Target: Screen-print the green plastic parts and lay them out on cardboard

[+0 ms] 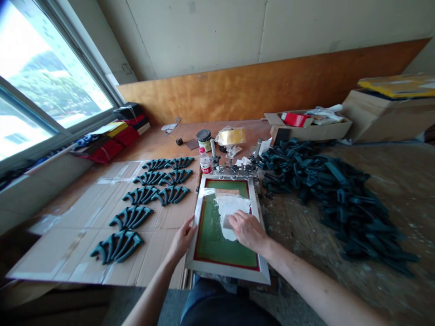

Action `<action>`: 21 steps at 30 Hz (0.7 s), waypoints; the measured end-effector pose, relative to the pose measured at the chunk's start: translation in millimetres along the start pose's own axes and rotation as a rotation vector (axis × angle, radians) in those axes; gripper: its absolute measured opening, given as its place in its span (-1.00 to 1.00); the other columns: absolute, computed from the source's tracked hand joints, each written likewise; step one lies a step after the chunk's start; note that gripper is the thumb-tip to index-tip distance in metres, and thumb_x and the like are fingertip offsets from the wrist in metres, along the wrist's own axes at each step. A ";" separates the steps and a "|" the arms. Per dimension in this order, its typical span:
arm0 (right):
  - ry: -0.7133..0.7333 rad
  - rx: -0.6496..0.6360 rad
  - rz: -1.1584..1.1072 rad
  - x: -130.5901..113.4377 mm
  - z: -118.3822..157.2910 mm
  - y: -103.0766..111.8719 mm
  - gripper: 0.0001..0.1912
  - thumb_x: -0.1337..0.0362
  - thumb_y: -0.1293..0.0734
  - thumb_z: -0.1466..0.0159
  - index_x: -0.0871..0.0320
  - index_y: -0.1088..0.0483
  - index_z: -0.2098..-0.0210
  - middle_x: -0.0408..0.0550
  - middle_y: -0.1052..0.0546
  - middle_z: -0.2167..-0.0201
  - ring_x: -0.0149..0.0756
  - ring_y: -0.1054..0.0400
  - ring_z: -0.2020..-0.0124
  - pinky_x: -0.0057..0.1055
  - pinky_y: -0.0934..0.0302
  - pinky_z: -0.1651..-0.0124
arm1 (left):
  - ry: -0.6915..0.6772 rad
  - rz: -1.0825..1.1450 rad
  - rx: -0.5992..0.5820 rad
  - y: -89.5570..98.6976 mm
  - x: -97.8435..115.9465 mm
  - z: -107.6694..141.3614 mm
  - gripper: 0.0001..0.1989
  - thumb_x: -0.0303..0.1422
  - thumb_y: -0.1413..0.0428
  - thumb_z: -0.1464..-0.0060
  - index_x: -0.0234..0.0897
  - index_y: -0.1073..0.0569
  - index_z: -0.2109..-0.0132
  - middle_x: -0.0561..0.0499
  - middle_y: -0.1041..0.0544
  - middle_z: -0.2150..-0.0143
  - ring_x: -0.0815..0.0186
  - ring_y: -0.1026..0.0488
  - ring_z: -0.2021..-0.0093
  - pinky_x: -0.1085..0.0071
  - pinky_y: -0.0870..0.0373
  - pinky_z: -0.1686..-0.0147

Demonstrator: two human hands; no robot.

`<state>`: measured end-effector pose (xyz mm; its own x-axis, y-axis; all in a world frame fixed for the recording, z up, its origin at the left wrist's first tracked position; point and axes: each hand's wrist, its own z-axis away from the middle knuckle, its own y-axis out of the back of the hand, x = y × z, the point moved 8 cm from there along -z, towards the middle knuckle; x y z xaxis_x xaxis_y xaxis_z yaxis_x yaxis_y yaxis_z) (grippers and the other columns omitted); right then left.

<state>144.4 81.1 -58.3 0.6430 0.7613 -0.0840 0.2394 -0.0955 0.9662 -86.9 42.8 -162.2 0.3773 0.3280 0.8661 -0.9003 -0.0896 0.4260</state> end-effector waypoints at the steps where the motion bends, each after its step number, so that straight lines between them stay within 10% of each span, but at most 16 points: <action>1: 0.081 -0.021 -0.032 -6.6 5.5 1.2 -0.85 0.51 -0.21 -0.15 0.16 -0.33 0.38 -0.03 -0.45 0.40 -0.24 -0.31 0.29 -0.39 -0.15 0.28 | -0.006 0.003 -0.004 -0.5 0.3 0.2 -0.38 -0.07 0.03 -0.14 -0.27 -0.27 -0.27 0.04 -0.52 0.35 0.31 -0.43 0.37 0.46 -0.30 0.35; 7: 0.141 -0.144 -0.159 9.3 8.6 15.1 -0.93 0.42 -0.28 -0.18 0.13 -0.35 0.40 -0.10 -0.46 0.42 -0.28 -0.31 0.32 -0.40 -0.15 0.31 | -0.014 0.033 0.018 -2.1 -1.8 -0.7 -0.37 -0.08 0.03 -0.14 -0.32 -0.25 -0.27 0.04 -0.48 0.38 0.33 -0.40 0.39 0.47 -0.27 0.37; 15: 0.214 0.064 -0.129 -10.4 25.1 10.7 -0.77 0.44 -0.19 -0.22 0.18 -0.45 0.22 0.02 -0.51 0.31 -0.22 -0.36 0.19 -0.36 -0.26 0.18 | 0.013 0.078 0.048 1.5 0.8 -0.4 -0.35 -0.05 -0.06 -0.06 -0.33 -0.33 -0.22 0.08 -0.42 0.49 0.33 -0.36 0.44 0.48 -0.26 0.42; 21: -0.086 0.042 -0.123 38.7 -34.3 38.5 -0.65 0.21 -0.35 -0.23 0.02 -0.40 -0.01 -0.08 -0.54 0.16 -0.25 -0.41 0.18 -0.40 -0.28 0.19 | 0.031 0.190 -0.003 10.0 23.4 7.3 -0.28 -0.01 -0.13 0.02 -0.33 -0.33 -0.22 0.15 -0.37 0.56 0.42 -0.29 0.55 0.52 -0.18 0.52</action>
<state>153.5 128.9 -16.0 0.6660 0.7116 -0.2237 0.3492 -0.0325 0.9365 -85.5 42.7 -135.8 0.1935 0.3344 0.9224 -0.9554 -0.1496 0.2546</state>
